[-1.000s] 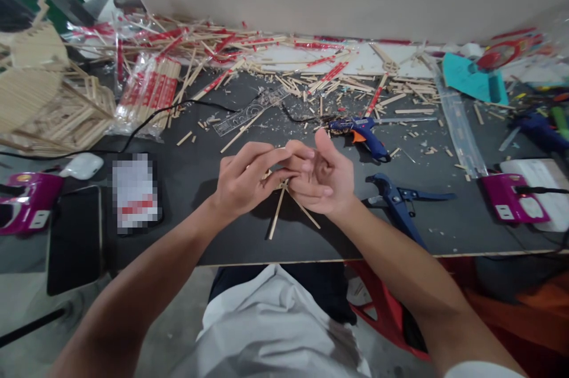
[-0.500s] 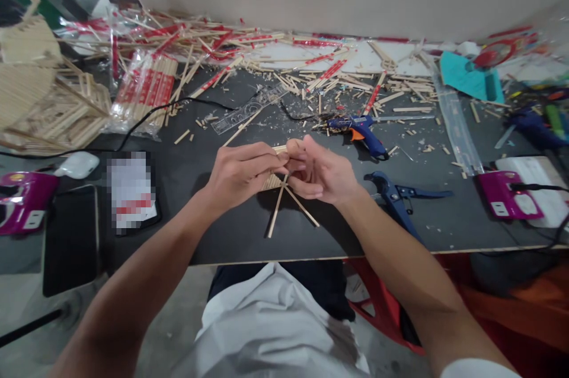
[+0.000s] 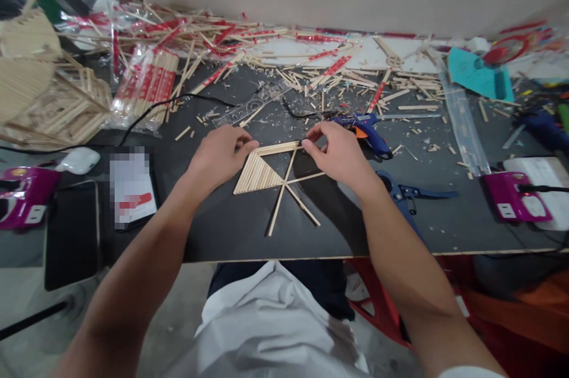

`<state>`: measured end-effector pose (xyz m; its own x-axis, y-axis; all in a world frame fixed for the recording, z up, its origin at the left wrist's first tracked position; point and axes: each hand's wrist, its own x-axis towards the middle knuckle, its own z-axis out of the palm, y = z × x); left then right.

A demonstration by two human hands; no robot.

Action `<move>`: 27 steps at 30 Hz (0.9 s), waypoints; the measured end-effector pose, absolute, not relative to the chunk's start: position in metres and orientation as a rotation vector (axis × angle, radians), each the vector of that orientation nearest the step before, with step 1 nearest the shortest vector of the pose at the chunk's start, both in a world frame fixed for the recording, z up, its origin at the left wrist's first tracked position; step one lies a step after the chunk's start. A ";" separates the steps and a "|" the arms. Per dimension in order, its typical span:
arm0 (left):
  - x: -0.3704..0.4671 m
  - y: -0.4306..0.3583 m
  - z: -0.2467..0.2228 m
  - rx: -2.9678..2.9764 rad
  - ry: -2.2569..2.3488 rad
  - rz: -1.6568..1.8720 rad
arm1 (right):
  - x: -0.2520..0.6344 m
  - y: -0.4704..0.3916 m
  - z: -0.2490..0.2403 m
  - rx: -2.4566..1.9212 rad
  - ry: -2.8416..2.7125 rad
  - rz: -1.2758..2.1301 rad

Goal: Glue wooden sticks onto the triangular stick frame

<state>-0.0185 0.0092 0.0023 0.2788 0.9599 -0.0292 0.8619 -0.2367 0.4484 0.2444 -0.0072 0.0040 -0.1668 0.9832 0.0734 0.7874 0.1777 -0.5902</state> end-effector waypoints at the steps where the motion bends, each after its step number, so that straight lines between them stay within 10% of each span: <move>1: -0.018 0.007 0.004 2.162 1.639 0.325 | 0.245 -0.007 0.002 -1.681 -2.032 0.594; 27: -0.020 0.008 0.001 2.349 1.203 0.227 | 0.248 -0.003 -0.005 -1.725 -1.956 0.737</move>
<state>-0.0200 0.0083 0.0015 0.5980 0.7983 -0.0717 0.7173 -0.4931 0.4924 0.2480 -0.0027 -0.0054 -0.1352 0.9904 -0.0286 0.7627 0.0856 -0.6410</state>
